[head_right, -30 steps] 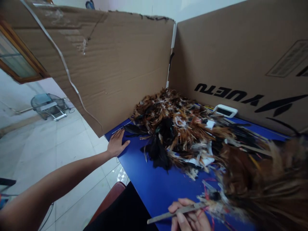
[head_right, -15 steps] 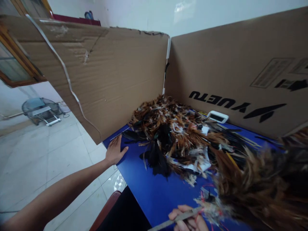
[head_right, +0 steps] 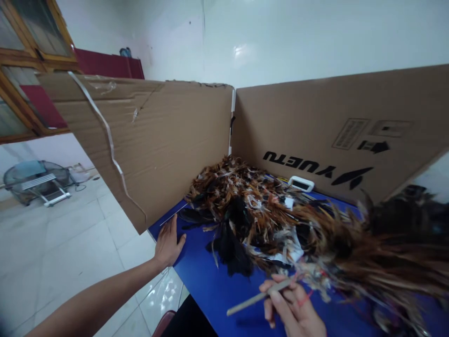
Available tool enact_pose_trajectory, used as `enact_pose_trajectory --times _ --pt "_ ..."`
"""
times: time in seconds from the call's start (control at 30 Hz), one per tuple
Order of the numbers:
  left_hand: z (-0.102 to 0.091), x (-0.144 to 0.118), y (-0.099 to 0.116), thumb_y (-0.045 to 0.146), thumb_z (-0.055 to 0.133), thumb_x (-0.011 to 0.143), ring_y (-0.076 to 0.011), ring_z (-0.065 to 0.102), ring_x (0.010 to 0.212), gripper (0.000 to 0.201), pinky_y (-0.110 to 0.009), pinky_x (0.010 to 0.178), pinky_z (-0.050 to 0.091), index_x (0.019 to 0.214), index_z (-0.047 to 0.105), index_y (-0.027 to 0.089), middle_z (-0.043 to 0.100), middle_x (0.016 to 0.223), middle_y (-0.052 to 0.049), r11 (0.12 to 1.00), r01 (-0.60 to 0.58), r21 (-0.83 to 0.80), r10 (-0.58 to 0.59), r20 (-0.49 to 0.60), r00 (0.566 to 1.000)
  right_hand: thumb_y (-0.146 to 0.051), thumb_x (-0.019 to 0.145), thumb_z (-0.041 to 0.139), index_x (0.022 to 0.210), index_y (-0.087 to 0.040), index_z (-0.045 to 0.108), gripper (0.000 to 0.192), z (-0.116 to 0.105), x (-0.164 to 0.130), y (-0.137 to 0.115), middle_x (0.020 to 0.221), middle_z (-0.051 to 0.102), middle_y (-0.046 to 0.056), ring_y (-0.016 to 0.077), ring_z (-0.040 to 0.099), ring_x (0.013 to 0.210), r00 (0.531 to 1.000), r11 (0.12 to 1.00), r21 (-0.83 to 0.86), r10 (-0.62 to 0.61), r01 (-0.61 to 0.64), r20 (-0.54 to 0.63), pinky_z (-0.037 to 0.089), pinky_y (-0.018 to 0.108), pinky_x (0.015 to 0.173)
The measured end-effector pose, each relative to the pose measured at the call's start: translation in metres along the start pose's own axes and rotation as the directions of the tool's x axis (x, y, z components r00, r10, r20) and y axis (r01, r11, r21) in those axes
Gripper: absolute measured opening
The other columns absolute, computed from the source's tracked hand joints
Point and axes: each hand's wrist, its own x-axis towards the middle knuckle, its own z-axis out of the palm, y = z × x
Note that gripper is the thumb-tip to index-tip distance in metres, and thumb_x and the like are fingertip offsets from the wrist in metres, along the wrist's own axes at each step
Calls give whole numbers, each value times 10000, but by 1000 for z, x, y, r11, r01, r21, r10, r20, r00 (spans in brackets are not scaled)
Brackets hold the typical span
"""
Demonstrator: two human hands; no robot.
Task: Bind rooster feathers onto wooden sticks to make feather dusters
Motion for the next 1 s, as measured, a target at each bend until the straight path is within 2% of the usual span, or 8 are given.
enact_pose_trajectory --times 0.13,0.2,0.4,0.5,0.57,0.67,0.8,1.0 --pt "-10 1 2 248 397 833 -246 256 1320 612 -456 1072 219 1401 196 136 318 1419 -134 982 -187 10 187 2 982 -410 695 684 1019 -233 472 426 3 17 -11 858 643 37 131 539 513 997 997 4 -76 76 -32 442 256 428" --pt "-18 6 9 218 417 818 -262 241 1322 563 -489 1081 173 1367 302 173 354 1397 -115 922 -388 7 387 24 922 -403 693 688 1013 -227 472 424 -1 23 -9 854 644 39 131 538 511 994 994 3 -106 107 -39 444 259 432" --pt "-22 40 59 176 440 839 -228 440 1118 284 -463 1011 259 1081 578 232 533 1175 -77 651 -759 0 757 -81 648 -390 686 696 1022 -223 462 442 -17 26 0 868 650 41 127 540 497 991 995 3 -97 98 -88 437 255 407" --pt "-16 63 84 166 411 869 -179 509 903 289 -381 859 367 1123 538 218 588 1007 -77 452 -890 50 892 -13 452 -398 682 697 1029 -214 456 461 -22 26 1 845 653 43 127 540 486 991 996 10 -86 88 -105 441 258 403" --pt "-12 78 95 162 412 872 -183 499 933 331 -379 845 363 1180 493 250 570 1080 -80 315 -946 71 948 19 317 -404 684 693 1032 -209 449 467 -23 27 1 835 657 50 130 542 482 990 996 9 -90 91 -110 443 260 401" --pt "-5 96 104 189 432 871 -195 484 979 268 -456 944 298 1105 539 266 580 1052 -73 185 -979 84 981 43 189 -413 699 677 1031 -205 452 452 -24 27 1 833 660 59 128 544 471 989 996 -8 -93 92 -111 442 260 396" --pt "7 118 101 193 441 869 -167 498 819 170 -530 1041 176 826 604 215 568 736 -31 143 -983 113 984 90 153 -444 700 658 992 -196 479 423 -19 27 -2 820 661 64 132 547 457 992 996 -38 -83 80 -93 449 270 389" --pt "4 152 72 144 413 869 -153 490 787 229 -527 1071 163 745 597 204 524 674 -16 207 -960 187 966 118 231 -447 706 643 963 -191 491 393 -16 29 -6 828 656 61 124 538 452 991 994 -67 -94 88 -91 453 274 391"
